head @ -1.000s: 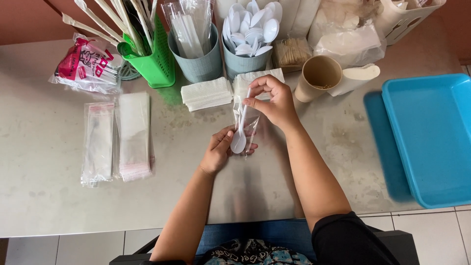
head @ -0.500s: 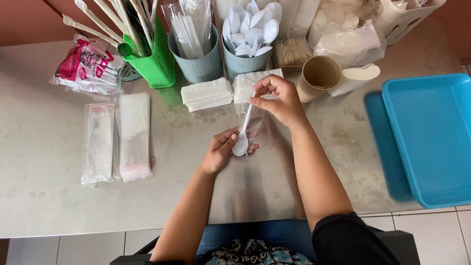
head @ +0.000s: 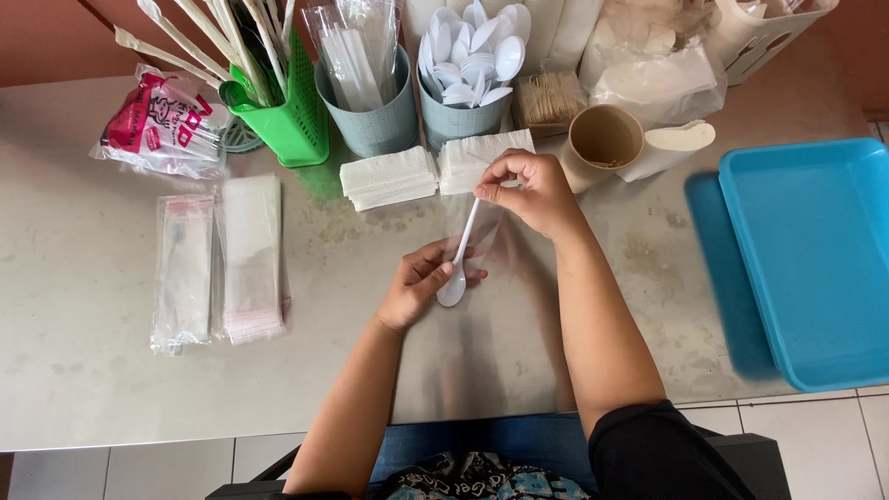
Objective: The person assembles disposable cutlery sets by placing a plastic spoon, a folded paper napkin, and a wooden toothpick into a clear plastic sleeve. The person repeats this process multiple times, placing each completed set into a container.
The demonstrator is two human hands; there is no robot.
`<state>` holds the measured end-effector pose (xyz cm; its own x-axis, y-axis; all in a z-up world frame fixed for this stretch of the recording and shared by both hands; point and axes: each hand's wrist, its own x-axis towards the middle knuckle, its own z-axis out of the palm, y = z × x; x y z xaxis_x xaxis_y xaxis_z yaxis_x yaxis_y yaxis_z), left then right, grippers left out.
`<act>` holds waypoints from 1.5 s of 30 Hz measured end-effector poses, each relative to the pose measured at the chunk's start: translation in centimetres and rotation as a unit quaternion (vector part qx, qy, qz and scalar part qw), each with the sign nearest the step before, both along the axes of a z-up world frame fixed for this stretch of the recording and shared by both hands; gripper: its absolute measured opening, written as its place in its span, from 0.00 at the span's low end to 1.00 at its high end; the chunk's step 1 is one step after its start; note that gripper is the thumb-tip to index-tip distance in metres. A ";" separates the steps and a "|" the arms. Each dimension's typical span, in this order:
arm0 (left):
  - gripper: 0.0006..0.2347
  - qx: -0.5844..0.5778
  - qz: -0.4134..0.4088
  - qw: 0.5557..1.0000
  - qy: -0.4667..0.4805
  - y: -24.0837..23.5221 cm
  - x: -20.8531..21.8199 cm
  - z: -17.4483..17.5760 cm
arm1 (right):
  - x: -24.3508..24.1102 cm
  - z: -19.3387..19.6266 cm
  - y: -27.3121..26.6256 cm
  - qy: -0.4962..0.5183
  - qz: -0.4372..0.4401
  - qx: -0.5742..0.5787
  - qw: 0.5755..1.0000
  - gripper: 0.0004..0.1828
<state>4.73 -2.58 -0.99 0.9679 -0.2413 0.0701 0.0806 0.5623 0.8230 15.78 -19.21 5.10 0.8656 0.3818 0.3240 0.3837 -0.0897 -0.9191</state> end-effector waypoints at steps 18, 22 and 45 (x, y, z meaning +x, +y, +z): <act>0.05 0.627 0.190 0.698 -0.291 3.9 0.6 -0.1 | -2.4 -1.4 -2.0 0.190 -0.036 -0.428 0.883 0.12; 0.05 0.621 0.191 0.702 -0.291 4.2 0.6 -0.4 | -2.8 -0.4 -1.8 0.175 -0.059 -0.490 0.852 0.13; 0.03 0.656 0.236 0.528 -0.485 1.6 9.1 5.4 | -0.5 -7.2 -2.8 0.068 -0.054 0.021 0.996 0.08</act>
<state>13.82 -0.95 4.42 0.6039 -0.4462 0.6605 -0.6318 -0.7732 0.0552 15.33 -22.01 -2.15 0.9379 0.2724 0.2146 0.2454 -0.0838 -0.9658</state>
